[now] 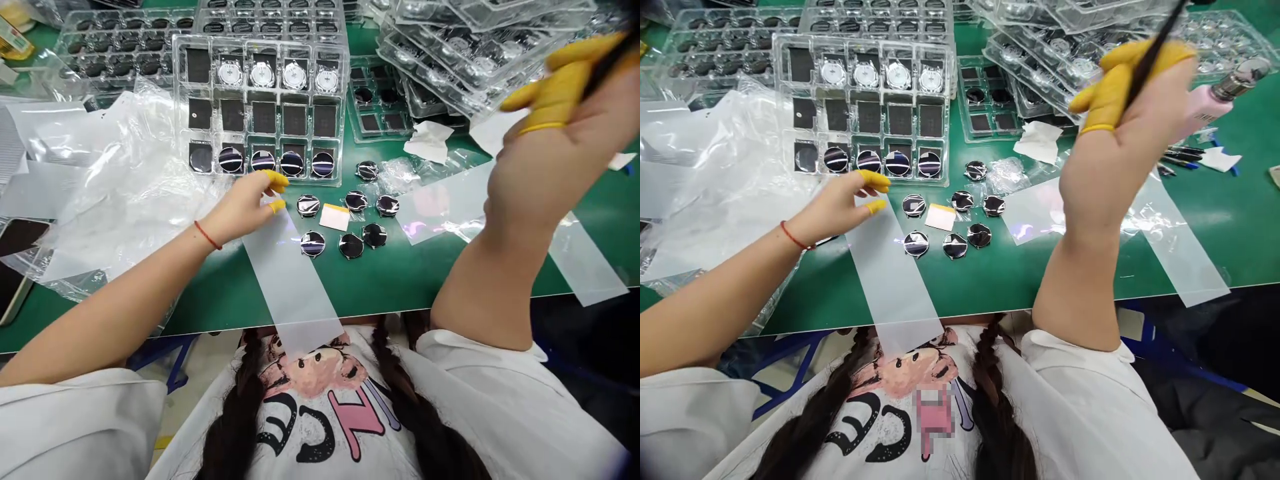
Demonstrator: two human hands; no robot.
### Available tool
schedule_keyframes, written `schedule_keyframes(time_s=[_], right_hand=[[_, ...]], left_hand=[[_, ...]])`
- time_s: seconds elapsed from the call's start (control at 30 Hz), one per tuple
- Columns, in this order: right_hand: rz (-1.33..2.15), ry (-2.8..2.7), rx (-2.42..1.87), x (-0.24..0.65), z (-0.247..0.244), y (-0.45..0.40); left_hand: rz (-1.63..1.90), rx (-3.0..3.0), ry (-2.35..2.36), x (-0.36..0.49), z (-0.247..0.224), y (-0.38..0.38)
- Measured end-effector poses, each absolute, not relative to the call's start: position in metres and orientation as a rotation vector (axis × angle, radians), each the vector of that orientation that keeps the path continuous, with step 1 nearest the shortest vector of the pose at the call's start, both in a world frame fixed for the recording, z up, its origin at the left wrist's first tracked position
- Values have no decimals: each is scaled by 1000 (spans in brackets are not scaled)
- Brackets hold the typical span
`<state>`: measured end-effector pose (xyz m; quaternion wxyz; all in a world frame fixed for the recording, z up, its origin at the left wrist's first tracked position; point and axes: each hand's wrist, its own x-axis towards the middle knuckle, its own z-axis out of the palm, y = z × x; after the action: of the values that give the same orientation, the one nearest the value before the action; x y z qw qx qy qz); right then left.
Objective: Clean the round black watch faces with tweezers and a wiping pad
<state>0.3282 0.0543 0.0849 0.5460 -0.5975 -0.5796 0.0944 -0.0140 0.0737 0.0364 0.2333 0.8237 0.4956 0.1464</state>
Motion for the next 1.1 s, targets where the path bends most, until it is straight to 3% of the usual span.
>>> schedule_keyframes(time_s=[0.13,0.23,0.37,0.5,0.57,0.7,0.93,1.1], right_hand=[[174,-1550,-2236,351,56,71],[250,-1664,-2479,358,35,80],[178,-1804,-2383,338,31,76],[232,-2372,-1809,280,40,53],[253,-2619,-1628,252,40,42],[142,-2804,-1674,225,30,35],[254,-2706,-1539,214,24,44],[410,-2142,-1506,211,41,-4]], left_hand=[[260,2466,1101,-2,19,74],[222,2513,1054,13,10,84],[258,2508,1095,24,3,92],[341,2480,1208,12,18,78],[468,2445,1250,-5,31,57],[576,2338,1316,-39,43,-15],[598,2255,1331,-27,1,-98],[647,2206,1427,-16,-14,-101]])
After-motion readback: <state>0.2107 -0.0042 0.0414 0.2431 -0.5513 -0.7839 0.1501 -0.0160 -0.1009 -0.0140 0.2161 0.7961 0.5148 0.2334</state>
